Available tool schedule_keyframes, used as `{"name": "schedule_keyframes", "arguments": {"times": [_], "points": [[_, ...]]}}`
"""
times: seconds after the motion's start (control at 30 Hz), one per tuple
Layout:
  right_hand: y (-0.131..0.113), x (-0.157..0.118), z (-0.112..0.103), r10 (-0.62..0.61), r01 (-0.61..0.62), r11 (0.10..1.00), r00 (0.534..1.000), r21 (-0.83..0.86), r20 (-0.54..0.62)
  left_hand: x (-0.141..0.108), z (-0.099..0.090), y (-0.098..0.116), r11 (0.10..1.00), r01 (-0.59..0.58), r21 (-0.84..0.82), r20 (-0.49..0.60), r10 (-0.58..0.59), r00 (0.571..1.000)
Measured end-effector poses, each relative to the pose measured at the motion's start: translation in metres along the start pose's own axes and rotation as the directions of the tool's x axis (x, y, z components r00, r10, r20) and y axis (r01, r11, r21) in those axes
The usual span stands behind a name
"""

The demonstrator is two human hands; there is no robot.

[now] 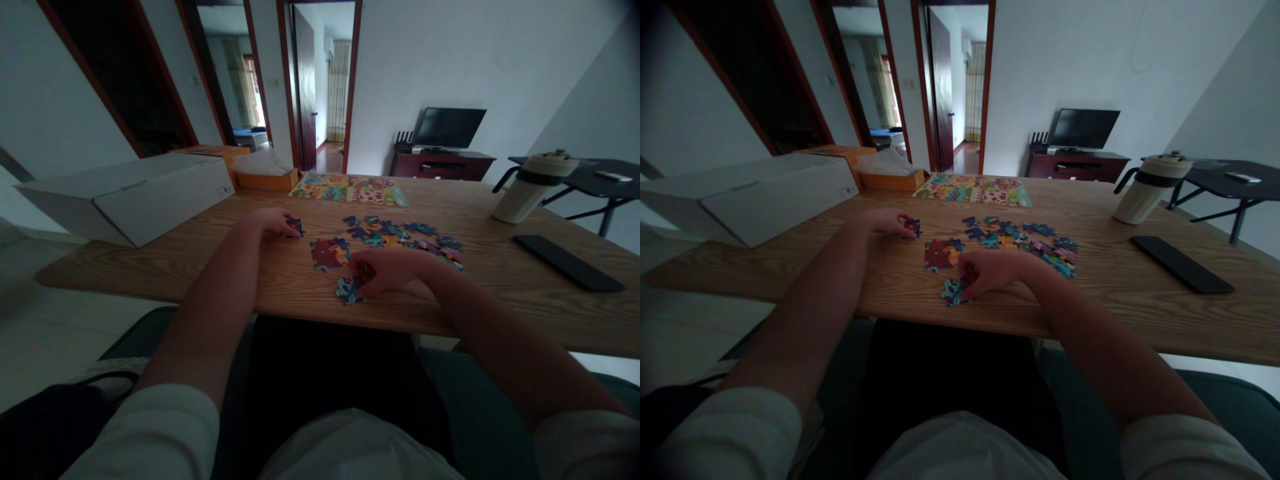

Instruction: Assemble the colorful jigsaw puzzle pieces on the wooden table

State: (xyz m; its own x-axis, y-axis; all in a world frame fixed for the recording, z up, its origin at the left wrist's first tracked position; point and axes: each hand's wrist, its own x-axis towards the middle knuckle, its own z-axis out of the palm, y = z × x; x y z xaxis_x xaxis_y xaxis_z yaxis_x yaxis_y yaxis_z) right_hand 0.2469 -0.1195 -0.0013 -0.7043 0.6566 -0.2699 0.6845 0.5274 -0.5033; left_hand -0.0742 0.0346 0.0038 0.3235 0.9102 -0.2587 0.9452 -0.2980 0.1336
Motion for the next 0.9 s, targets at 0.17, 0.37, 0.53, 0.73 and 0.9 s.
{"name": "schedule_keyframes", "arguments": {"times": [0.17,0.37,0.53,0.73,0.9], "points": [[0.009,-0.003,-0.006,0.058,-0.057,0.998,0.996,-0.016,0.073,-0.004,0.000,0.009,0.996,0.085,-0.038,0.024,-0.084,0.996],[0.022,-0.007,-0.015,0.170,-0.164,0.985,0.977,-0.060,0.128,-0.011,-0.003,0.013,0.996,0.092,0.000,0.047,-0.092,0.995],[0.021,-0.007,-0.018,0.162,-0.155,0.986,0.978,-0.065,0.132,-0.017,-0.008,0.024,0.995,0.094,0.041,0.100,-0.098,0.990],[0.019,-0.005,-0.016,0.151,-0.144,0.987,0.982,-0.068,0.113,-0.048,0.000,0.029,0.997,0.069,0.046,0.095,-0.073,0.993],[0.021,-0.004,-0.016,0.147,-0.139,0.987,0.983,-0.080,0.109,-0.091,0.013,0.032,1.000,-0.010,0.012,0.045,0.009,0.999]]}}
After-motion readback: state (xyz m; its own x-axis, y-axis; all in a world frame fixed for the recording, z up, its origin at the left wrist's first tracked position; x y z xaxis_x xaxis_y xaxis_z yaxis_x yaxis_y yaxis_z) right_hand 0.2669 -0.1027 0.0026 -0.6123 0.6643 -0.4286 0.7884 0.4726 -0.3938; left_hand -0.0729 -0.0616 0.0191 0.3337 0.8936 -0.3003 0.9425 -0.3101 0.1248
